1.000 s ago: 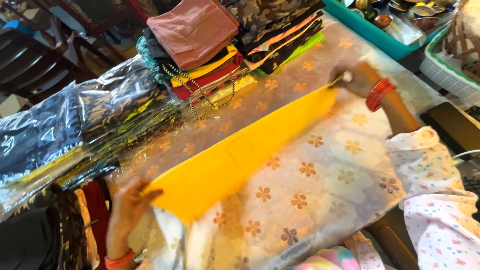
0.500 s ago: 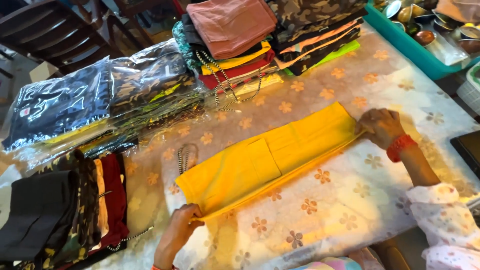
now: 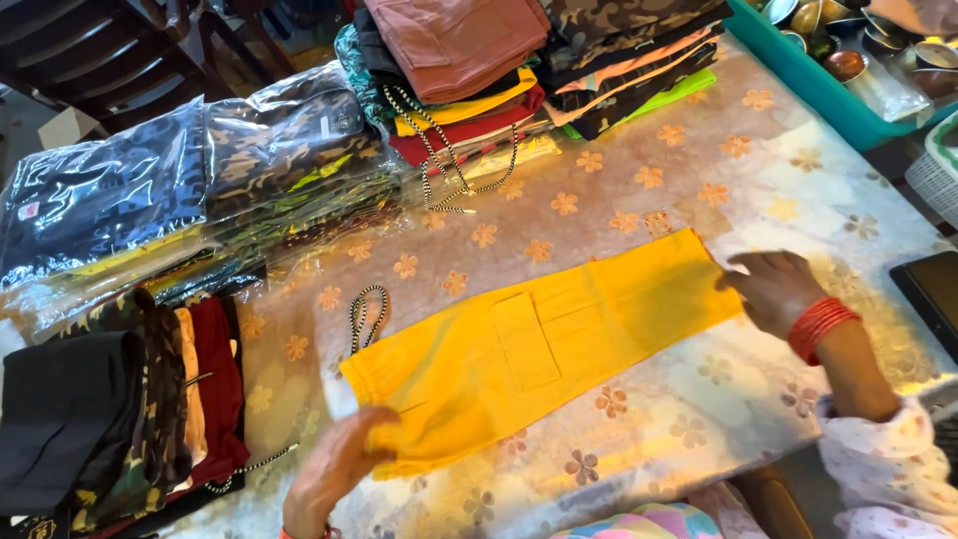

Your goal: Folding various pairs of trousers on a table in a workshop setting.

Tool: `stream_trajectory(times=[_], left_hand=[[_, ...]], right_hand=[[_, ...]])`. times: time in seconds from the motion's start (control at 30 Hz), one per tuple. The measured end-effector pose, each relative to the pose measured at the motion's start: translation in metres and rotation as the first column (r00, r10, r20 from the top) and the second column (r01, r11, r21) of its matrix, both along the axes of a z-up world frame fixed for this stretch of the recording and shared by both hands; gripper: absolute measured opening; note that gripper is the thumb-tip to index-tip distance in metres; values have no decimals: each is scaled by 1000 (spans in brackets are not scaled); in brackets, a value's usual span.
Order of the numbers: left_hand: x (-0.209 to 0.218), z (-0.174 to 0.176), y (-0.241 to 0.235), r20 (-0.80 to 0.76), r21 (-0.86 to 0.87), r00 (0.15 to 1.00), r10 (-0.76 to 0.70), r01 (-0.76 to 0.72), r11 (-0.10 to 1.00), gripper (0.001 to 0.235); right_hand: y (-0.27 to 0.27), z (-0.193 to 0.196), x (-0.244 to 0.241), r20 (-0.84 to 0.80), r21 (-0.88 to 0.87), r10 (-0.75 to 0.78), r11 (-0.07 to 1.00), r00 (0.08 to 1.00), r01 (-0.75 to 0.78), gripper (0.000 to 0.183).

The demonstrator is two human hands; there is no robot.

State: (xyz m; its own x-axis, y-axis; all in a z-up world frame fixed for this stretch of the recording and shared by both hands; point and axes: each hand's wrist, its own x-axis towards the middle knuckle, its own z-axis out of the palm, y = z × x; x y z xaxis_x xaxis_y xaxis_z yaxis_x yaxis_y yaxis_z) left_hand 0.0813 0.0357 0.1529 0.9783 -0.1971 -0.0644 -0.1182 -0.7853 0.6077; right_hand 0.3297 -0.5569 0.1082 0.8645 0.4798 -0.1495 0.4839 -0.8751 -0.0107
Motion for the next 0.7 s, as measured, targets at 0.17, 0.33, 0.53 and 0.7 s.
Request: stream_trajectory(times=[0.17,0.33,0.53,0.7], left_hand=[[77,-2,-73,465,63,876,126,-175,983,39],[115,-71,-135,464,273,886,-4,-139,952,67],[72,-65,-98,486,455,867,110,-359,815,71],[53,-74,-84,509,422,815,277,-516,745,67]], right_hand=[[135,-32,-22,149,562,117,807,982,-181,50],[214,-42,-57,131,527,444,726,886,-442,90],[86,-61,21,88,244,-92,967,992,68,82],[30,-79,30,280,269,-131,962,951,53,71]])
